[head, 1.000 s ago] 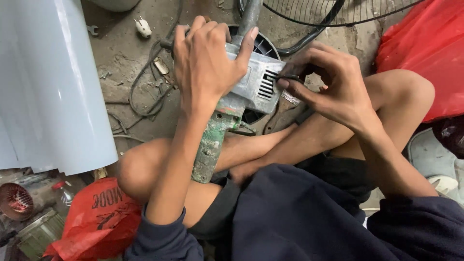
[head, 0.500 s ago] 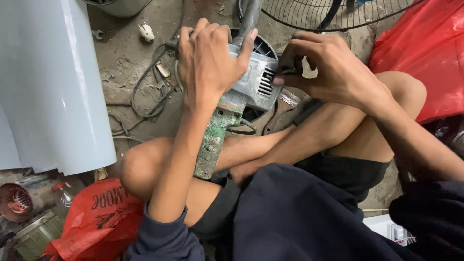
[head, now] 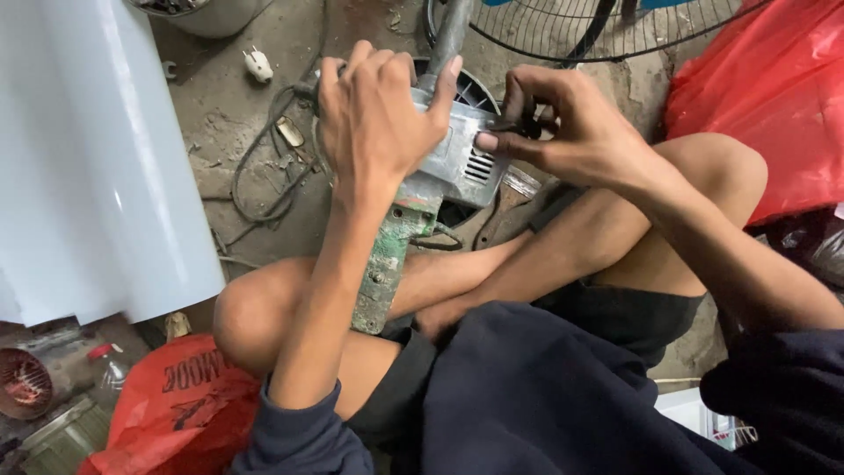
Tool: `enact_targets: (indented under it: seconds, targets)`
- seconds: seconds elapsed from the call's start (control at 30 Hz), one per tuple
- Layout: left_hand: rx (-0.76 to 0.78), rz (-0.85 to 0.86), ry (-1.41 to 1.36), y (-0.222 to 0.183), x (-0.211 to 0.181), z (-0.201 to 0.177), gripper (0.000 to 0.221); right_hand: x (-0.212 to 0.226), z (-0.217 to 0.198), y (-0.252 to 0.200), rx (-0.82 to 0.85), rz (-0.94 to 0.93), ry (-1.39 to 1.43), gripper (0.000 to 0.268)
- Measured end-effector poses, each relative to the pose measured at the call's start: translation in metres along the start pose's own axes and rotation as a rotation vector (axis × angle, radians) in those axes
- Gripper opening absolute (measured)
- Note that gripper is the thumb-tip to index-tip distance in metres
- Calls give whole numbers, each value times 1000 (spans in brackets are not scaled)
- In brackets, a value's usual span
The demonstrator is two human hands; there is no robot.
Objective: Repairing a power tool motor by inspecting and manipulating its internal components while sitting on the floor.
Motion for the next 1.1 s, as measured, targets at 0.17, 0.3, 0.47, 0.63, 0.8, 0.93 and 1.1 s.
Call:
enact_targets:
  seconds: [0.17, 0.3, 0.47, 0.63, 0.8, 0.93, 1.1]
  targets:
    - [-11, 10, 21, 0, 2, -1, 66, 2, -6, -7, 67, -4, -34, 36]
    - [73, -15, 12, 2, 10, 13, 67, 1, 2, 4, 2, 8, -23, 42]
    - [60, -20, -3, -1, 8, 11, 67, -25, 0, -12, 113, 107, 98, 35]
    - [2, -19, 23, -1, 0, 2, 63, -18, 8, 6, 34, 110, 175, 35]
    - [31, -10, -25, 1, 4, 2, 65, -12, 1, 3, 50, 45, 64, 41]
    - [17, -6, 27, -1, 3, 8, 65, -19, 9, 1, 52, 98, 152, 42]
    - [45, -13, -23, 1, 7, 5, 61, -12, 8, 9, 42, 41, 173, 43]
Point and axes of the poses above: each hand's wrist, its own y-axis towards the middle knuckle, its own z-axis out of the palm, x = y × z, the point moved 7 cm from there along y, towards the middle knuckle, and after that the axes turned 8 degrees about -y, right-handed, at the moved point
